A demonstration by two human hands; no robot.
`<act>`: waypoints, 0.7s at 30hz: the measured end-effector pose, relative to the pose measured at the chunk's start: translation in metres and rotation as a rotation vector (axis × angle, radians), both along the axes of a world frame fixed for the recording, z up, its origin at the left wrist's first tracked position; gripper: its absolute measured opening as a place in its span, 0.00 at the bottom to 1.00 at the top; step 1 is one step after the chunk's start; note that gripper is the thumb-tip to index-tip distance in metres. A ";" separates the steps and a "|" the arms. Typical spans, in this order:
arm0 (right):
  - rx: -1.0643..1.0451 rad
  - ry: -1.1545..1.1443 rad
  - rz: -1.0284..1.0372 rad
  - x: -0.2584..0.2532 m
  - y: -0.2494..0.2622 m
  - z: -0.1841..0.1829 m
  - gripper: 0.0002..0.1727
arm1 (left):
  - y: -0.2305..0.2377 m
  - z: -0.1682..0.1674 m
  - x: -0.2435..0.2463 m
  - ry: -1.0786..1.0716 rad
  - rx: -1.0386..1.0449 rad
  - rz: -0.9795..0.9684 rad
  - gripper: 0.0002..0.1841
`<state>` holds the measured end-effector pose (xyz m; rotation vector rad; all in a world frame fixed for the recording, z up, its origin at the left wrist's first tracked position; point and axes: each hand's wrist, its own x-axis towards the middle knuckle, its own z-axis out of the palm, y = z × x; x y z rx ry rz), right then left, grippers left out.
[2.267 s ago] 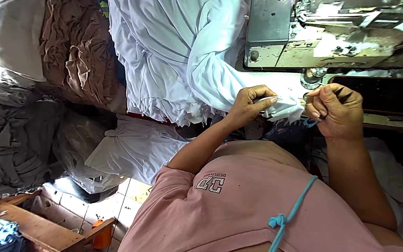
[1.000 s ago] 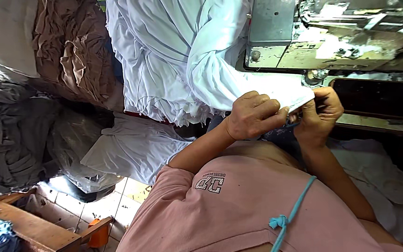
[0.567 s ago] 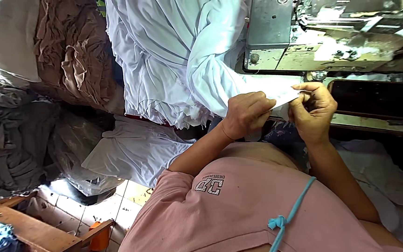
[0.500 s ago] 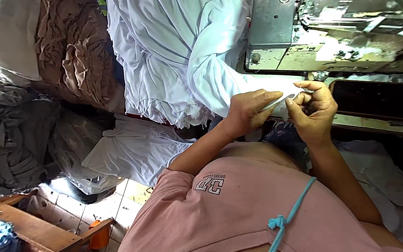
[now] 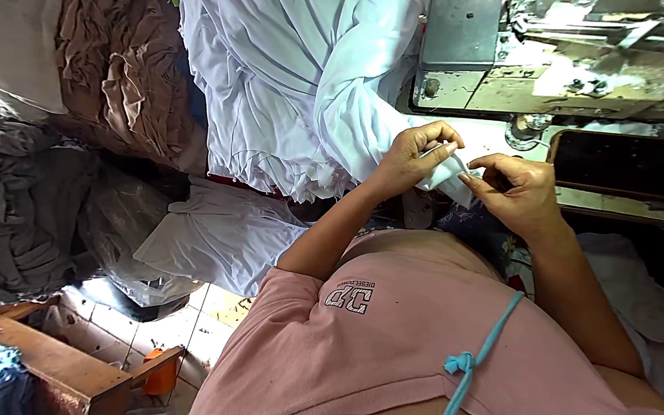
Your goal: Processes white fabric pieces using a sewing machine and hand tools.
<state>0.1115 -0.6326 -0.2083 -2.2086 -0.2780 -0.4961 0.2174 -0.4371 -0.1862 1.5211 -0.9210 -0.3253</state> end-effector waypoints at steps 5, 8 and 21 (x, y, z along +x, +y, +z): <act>0.021 -0.133 0.035 0.001 0.001 0.002 0.17 | 0.000 0.001 0.005 0.141 0.049 -0.057 0.11; -0.099 -0.101 0.043 0.001 0.004 0.001 0.14 | -0.001 0.002 0.006 0.238 0.036 -0.097 0.11; 0.396 0.231 0.331 0.011 -0.023 0.001 0.05 | 0.004 0.006 0.010 0.361 0.071 -0.152 0.06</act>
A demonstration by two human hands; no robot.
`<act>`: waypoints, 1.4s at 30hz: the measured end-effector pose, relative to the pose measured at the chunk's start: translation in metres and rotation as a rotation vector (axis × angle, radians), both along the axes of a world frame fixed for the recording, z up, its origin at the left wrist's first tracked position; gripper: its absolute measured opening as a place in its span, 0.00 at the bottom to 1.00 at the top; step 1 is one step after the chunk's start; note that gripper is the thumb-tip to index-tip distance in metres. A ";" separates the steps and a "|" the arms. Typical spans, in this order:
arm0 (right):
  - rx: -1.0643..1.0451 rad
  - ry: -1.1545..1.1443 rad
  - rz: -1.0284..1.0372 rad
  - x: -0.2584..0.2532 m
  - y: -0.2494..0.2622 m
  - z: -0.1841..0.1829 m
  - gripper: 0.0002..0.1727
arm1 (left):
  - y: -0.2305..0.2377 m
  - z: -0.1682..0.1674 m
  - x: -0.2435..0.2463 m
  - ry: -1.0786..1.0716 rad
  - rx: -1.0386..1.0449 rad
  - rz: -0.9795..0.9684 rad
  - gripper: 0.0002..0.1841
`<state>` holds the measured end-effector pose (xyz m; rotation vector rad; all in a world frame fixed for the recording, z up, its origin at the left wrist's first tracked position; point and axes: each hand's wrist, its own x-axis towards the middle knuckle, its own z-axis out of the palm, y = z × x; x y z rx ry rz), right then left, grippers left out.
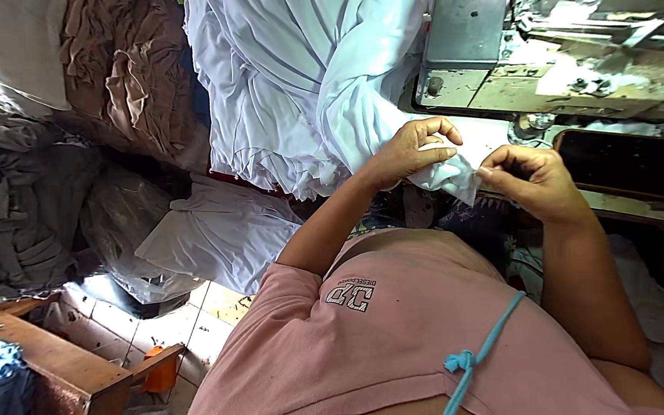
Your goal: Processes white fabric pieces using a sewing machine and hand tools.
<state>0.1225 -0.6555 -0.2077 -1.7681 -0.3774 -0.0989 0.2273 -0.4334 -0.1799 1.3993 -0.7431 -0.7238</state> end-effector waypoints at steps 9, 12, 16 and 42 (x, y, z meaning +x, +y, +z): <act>-0.425 -0.243 -0.328 -0.004 0.025 0.008 0.11 | -0.003 -0.007 0.001 -0.226 0.106 0.055 0.09; -0.533 -0.313 -0.441 -0.005 0.046 -0.003 0.11 | -0.005 -0.004 -0.001 -0.065 0.037 0.026 0.08; -0.390 -0.299 -0.378 0.002 0.046 -0.016 0.09 | -0.001 0.001 -0.001 0.007 0.012 -0.007 0.08; -0.221 0.062 -0.226 -0.025 0.019 0.030 0.06 | -0.027 -0.016 -0.030 -0.637 0.028 0.336 0.02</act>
